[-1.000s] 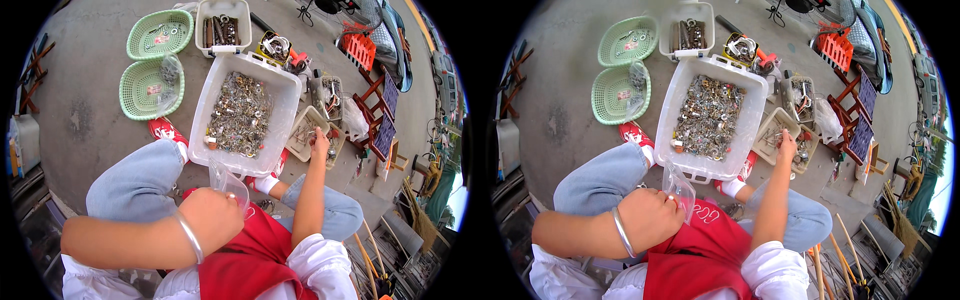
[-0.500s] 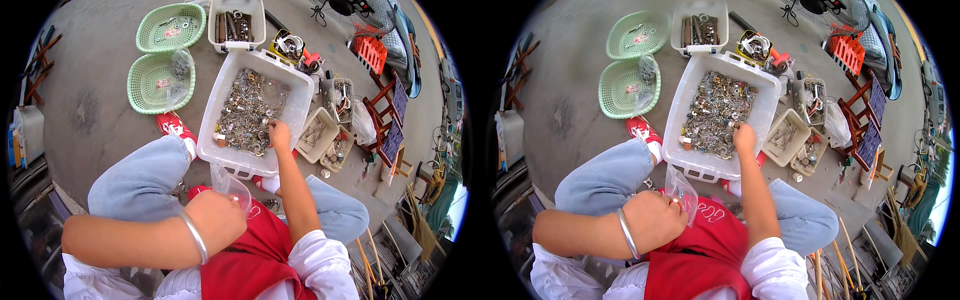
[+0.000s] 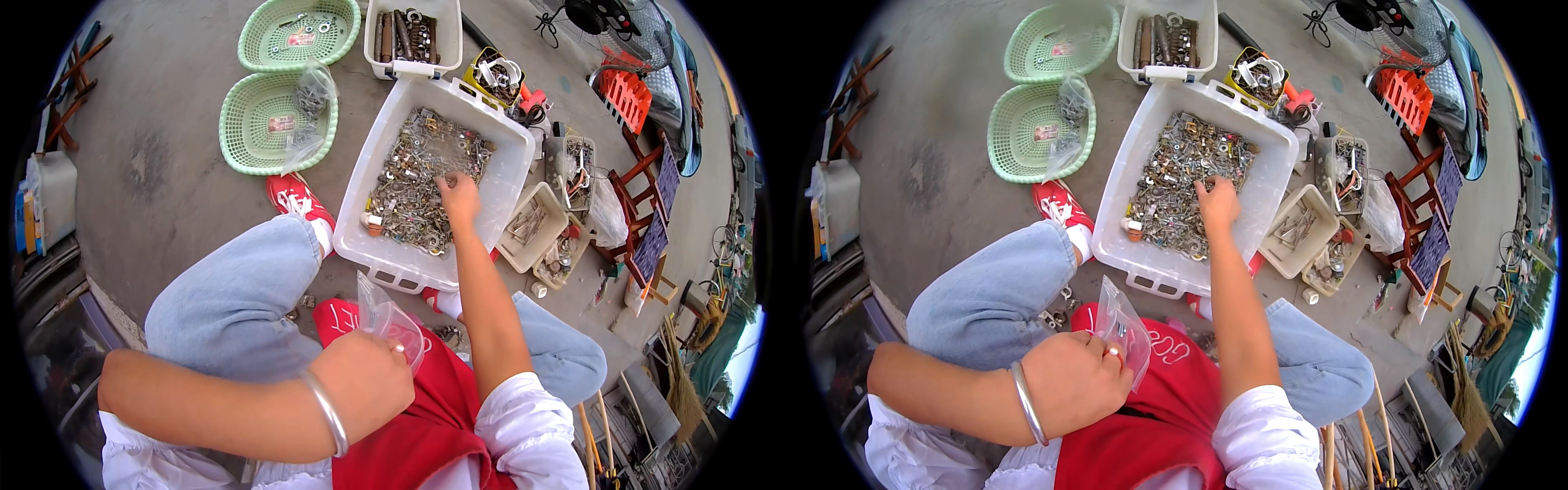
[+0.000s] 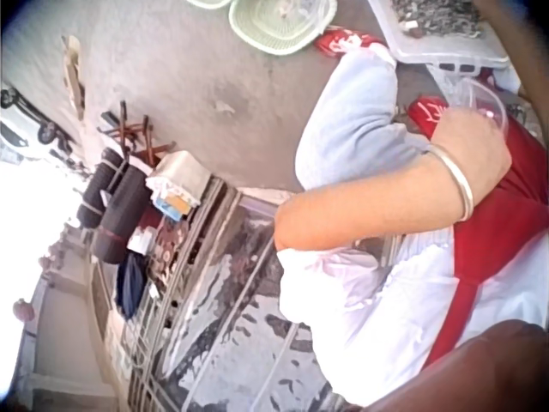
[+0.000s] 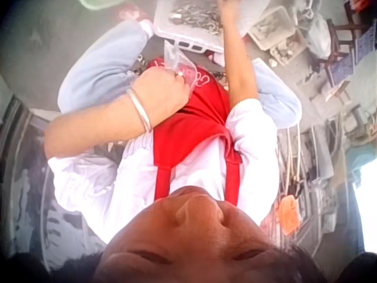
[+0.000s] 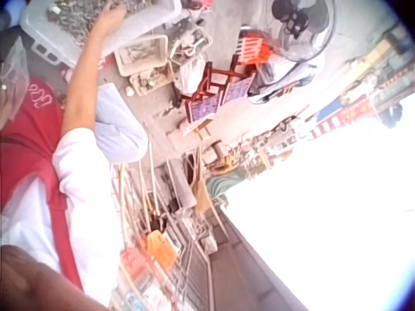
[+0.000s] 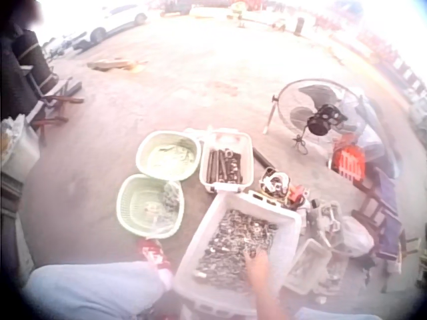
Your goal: The person sits on the ground and sorts small metal hardware items from a white plastic bin into a clear plastic bag. They pick up individual pieces, inspect them, and place them into the bag, occasionally transferring items between the bin and two green baskets nearby.
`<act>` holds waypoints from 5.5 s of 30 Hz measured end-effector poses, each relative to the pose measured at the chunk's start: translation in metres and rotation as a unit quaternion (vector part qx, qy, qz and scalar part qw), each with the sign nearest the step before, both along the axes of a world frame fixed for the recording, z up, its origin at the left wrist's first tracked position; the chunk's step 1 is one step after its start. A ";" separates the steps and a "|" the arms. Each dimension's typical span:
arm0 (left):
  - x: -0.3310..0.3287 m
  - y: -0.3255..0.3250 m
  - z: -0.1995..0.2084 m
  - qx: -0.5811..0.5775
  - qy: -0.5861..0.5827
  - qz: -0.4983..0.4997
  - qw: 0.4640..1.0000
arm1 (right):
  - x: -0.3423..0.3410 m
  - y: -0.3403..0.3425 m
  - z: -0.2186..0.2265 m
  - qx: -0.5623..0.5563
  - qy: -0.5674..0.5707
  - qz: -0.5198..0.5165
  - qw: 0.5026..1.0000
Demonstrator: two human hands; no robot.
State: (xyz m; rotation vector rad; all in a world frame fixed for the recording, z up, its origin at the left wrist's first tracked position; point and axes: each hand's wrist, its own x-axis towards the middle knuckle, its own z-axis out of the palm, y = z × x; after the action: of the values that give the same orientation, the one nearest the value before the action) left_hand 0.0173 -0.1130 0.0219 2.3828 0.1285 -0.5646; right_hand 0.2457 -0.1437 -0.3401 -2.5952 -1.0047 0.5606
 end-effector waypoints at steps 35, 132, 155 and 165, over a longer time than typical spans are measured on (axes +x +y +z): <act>-0.004 0.001 -0.001 0.005 0.005 0.000 1.000 | -0.079 -0.064 -0.020 0.024 0.112 0.120 0.986; -0.012 -0.005 0.002 -0.007 0.007 -0.030 0.999 | -0.018 -0.109 0.021 -0.097 0.015 0.299 0.949; -0.013 -0.002 0.004 -0.022 0.008 -0.026 0.999 | 0.008 -0.084 0.051 -0.217 0.003 0.119 0.969; -0.014 -0.001 0.003 -0.032 -0.001 -0.028 0.999 | -0.017 -0.096 0.004 -0.188 -0.101 0.219 0.952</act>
State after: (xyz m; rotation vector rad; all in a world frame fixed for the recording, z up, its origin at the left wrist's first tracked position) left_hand 0.0033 -0.1141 0.0253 2.3304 0.0432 -0.5848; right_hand 0.2284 -0.2395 -0.3358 -2.8015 -1.7180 0.6512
